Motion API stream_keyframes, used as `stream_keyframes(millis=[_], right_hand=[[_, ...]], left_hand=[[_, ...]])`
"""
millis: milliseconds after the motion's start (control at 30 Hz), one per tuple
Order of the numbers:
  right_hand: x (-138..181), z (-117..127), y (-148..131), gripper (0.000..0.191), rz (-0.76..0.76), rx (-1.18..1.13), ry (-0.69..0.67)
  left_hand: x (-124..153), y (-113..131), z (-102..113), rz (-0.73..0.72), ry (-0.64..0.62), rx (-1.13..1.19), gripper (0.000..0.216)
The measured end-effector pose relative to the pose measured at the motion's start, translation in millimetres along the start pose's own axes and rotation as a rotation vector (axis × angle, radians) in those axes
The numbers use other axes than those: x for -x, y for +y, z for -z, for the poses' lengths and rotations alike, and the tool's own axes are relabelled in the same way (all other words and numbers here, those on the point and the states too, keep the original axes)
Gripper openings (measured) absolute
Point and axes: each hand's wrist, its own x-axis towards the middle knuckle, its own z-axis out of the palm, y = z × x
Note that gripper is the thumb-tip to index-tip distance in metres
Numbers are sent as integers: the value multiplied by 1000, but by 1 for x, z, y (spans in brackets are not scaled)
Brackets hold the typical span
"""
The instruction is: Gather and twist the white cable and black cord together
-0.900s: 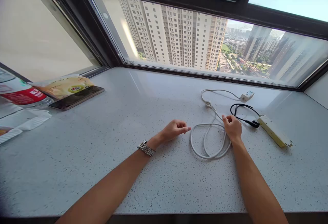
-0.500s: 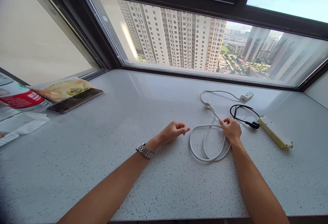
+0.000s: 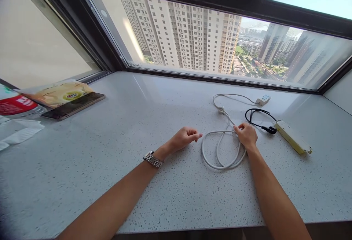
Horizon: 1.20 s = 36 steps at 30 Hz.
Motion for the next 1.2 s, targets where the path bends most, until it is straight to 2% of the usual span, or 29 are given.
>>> stream_keyframes(millis=[367,533,667,733,800,900,967,1033,1100,1167,1200], right_hand=[[1,-1,3,39,64,-107,-21],[3,0,2,53,155,-292,76],[15,6,-14,51,265,-336,177],[29,4,-28,49,365,-315,178],[48,-2,-43,46,474,-279,138],[77,-15,-63,42,616,-283,27],[86,-20,-70,40,733,-326,-97],[82,-18,-67,41,789,-333,-132],[64,-10,-52,39,691,-268,31],[39,3,-25,33,467,-144,279],[26,9,-10,29,354,-60,346]], left_hand=[[0,0,-1,-8,-6,10,47],[-1,-2,-2,-27,-27,-8,49],[3,1,-4,-24,-20,-44,51],[6,5,-8,-51,-4,-69,50],[8,8,-15,-112,55,-61,55],[8,13,-22,-174,254,98,57],[7,14,-21,-148,396,272,49],[5,13,-16,-101,503,402,36],[4,11,-9,-61,554,438,26],[3,7,-3,-36,552,396,22],[3,6,-2,-26,541,361,23]])
